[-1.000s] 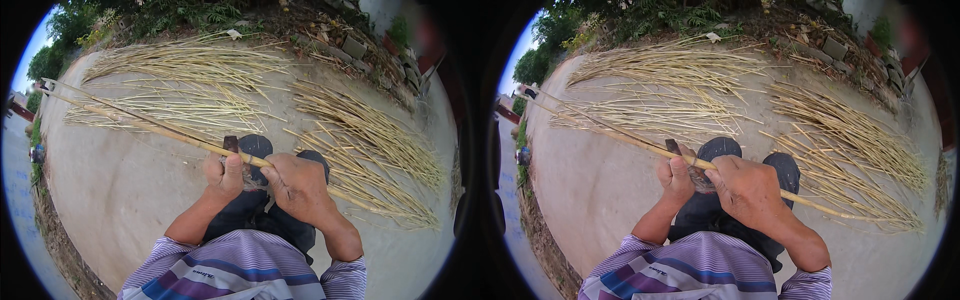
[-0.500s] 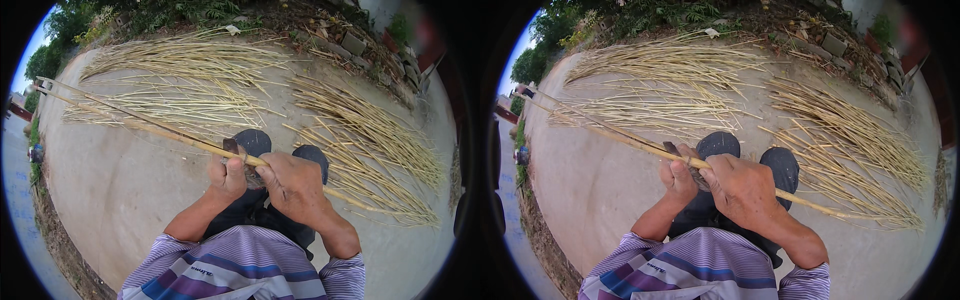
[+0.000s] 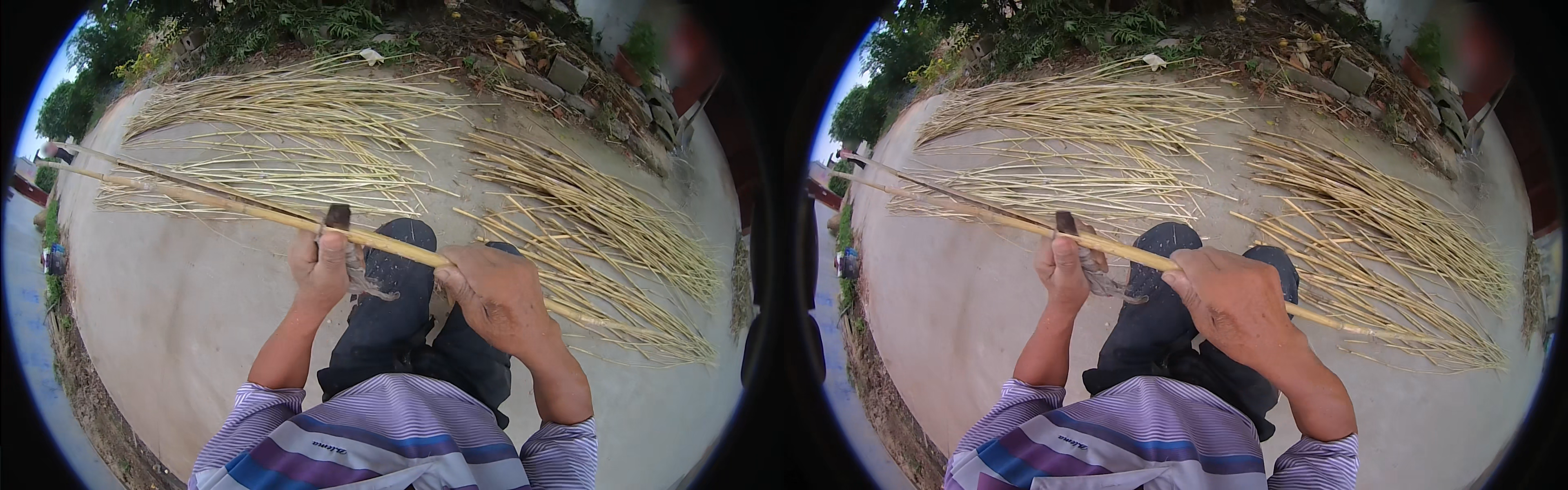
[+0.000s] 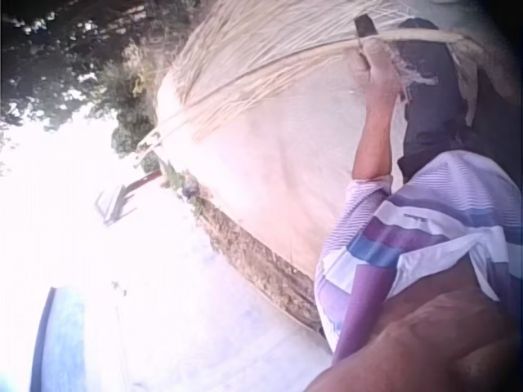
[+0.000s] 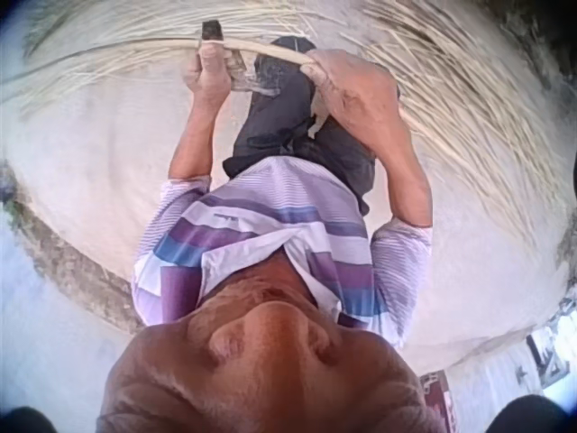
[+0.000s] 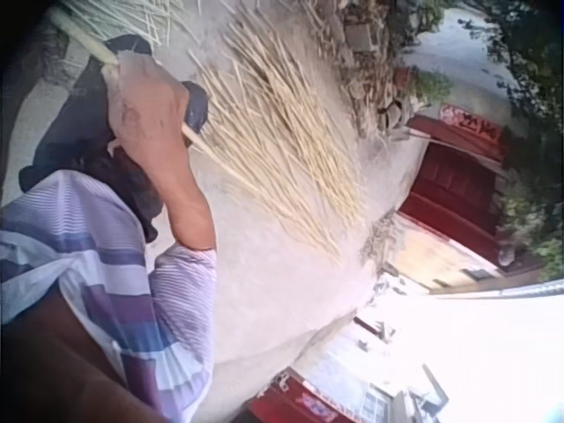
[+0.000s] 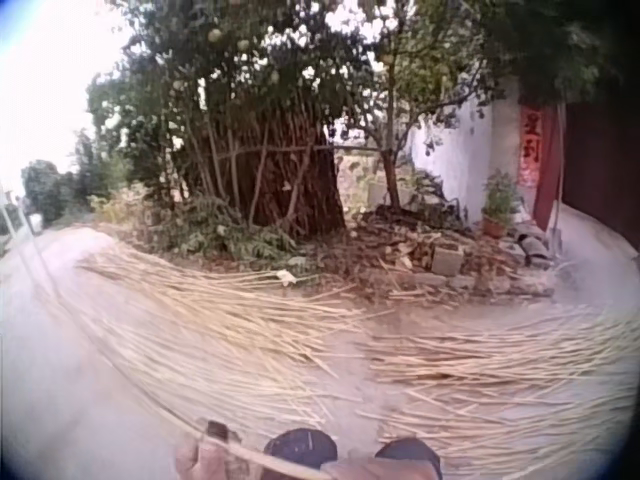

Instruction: The person sits on a concrete surface and uses a knife to peel the outer layer off long, thin sticks. The person repeatedly picks up sticks, peels them, and places them on the ground.

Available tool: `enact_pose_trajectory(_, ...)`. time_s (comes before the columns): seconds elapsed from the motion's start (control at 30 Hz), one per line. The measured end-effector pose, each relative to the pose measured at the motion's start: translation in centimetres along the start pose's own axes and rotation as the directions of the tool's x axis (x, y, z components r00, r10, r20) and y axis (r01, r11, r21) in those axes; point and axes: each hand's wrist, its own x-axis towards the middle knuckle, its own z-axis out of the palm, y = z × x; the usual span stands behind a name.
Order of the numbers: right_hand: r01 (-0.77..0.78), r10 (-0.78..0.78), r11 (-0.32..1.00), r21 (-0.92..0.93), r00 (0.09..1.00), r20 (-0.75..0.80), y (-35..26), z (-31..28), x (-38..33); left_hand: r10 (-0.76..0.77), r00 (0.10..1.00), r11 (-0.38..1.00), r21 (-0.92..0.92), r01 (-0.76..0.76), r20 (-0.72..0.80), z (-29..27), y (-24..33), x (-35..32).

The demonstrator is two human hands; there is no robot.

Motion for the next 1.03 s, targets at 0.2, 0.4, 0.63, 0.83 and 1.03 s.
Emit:
enact_pose_trajectory(0.2,-0.03,0.029,0.999,0.015,0.996,0.083,-0.8,1.3,0.3,0.383,0.88,0.866,0.222,-0.448,0.281,2.5,-0.8,-0.4)
enact_pose_trajectory(0.4,-0.133,0.134,0.991,-0.019,0.976,0.172,1.8,-1.5,-1.7,-0.088,0.996,0.993,-0.088,0.084,-0.033,-2.9,0.0,2.5)
enact_pose_trajectory(0.63,-0.03,0.031,0.999,-0.015,0.995,0.09,0.8,-0.2,-0.3,-0.03,0.985,0.983,0.186,-0.002,0.172,0.5,-0.6,-0.6)
enact_pose_trajectory(0.83,-0.013,0.019,0.999,-0.046,0.99,0.136,-0.1,0.5,0.1,0.076,0.983,0.992,0.082,-0.091,0.168,3.4,-0.2,-2.1)
enact_pose_trajectory(1.03,0.039,-0.029,0.993,-0.115,0.996,0.083,-0.4,1.5,-0.6,0.099,0.952,0.961,0.22,-0.167,0.291,3.2,0.0,-2.4)
